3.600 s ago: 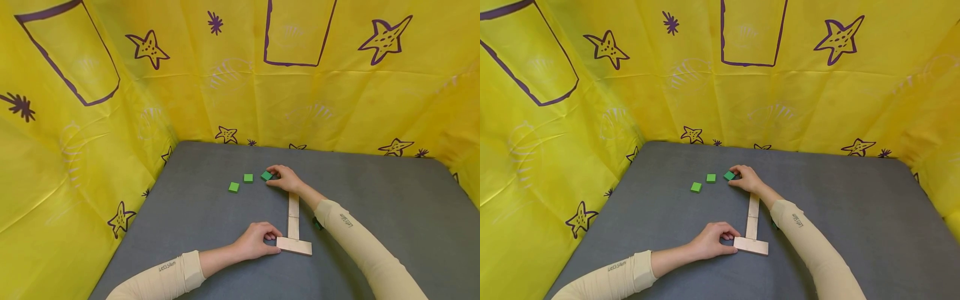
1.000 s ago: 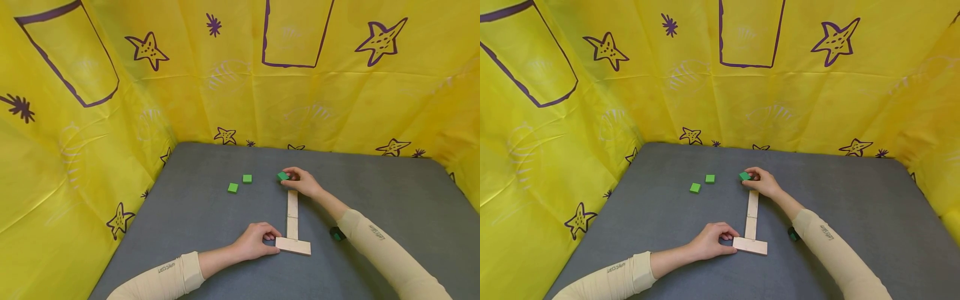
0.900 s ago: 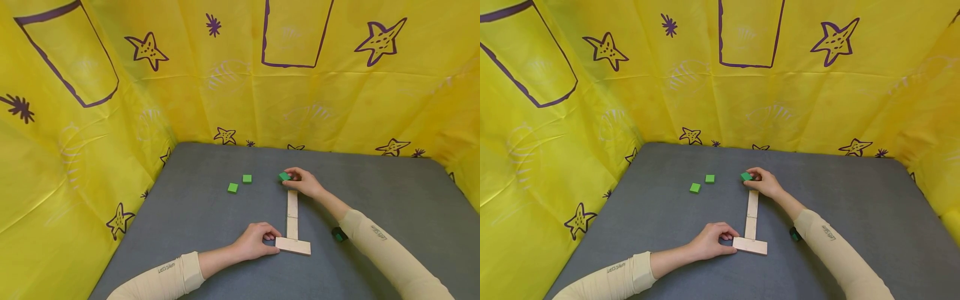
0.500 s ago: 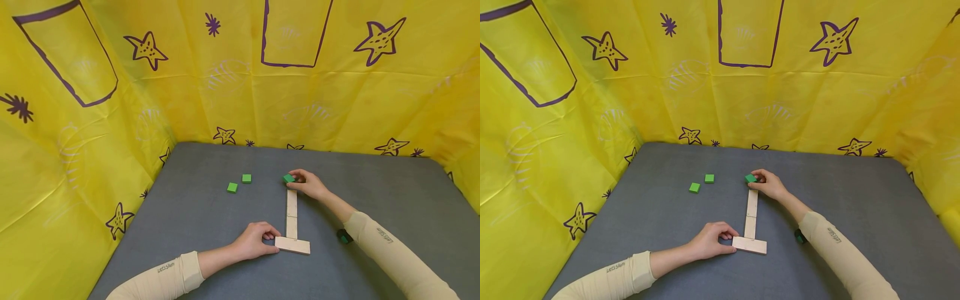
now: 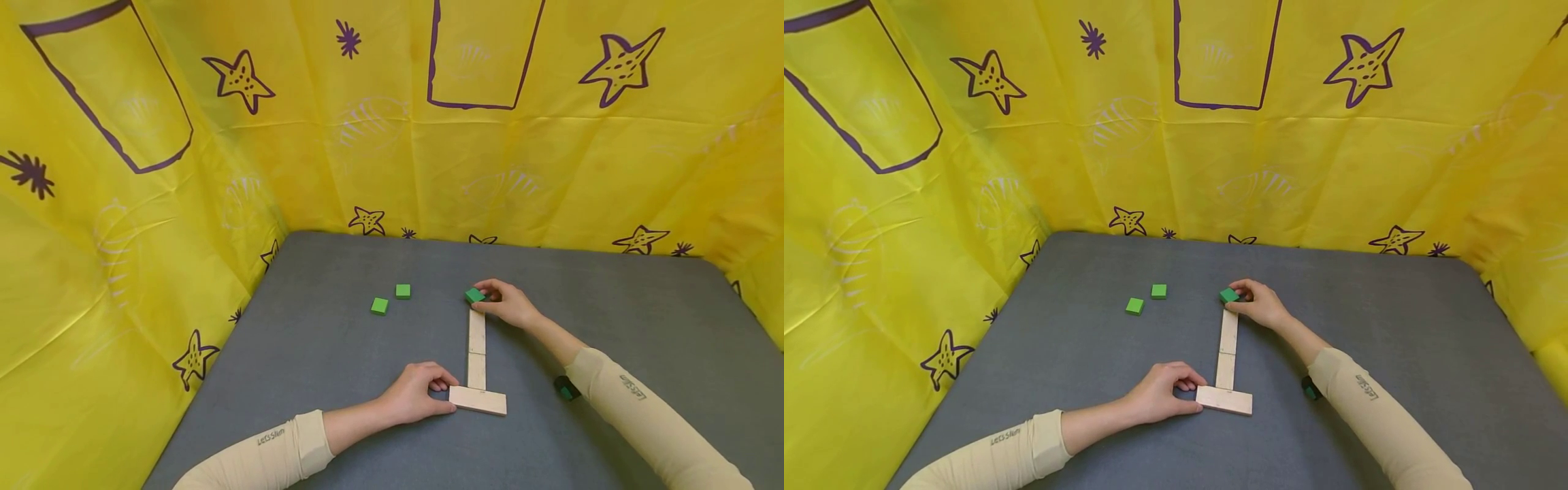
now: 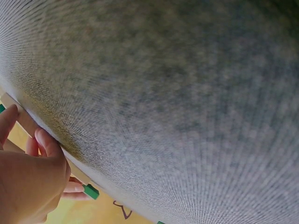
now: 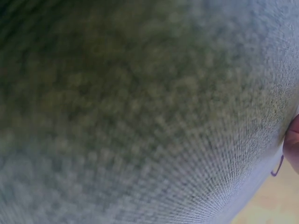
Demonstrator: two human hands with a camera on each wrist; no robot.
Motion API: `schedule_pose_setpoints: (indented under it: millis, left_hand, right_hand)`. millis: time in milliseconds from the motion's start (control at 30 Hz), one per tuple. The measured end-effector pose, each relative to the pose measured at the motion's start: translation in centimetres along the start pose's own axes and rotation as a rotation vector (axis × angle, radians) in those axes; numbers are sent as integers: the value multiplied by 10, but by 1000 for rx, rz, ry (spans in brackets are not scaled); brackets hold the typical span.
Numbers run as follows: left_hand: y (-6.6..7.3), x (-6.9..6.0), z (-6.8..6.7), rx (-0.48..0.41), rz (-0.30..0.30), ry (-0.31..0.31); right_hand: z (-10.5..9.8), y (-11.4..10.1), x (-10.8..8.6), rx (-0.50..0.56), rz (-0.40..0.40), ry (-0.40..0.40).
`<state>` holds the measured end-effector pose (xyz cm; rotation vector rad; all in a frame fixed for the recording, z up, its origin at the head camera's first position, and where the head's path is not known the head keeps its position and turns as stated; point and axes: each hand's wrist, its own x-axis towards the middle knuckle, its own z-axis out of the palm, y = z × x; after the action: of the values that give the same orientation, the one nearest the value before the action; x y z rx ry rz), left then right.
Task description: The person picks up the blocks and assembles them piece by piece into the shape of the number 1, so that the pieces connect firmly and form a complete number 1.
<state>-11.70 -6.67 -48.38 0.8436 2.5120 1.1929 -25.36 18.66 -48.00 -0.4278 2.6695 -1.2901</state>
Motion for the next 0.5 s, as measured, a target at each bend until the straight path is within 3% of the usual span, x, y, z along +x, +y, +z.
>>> schedule_pose_setpoints:
  millis: [500]
  left_hand:
    - [0,0,0,0,-3,-3]
  right_hand:
    - [-2,3,1,-15,2,-46]
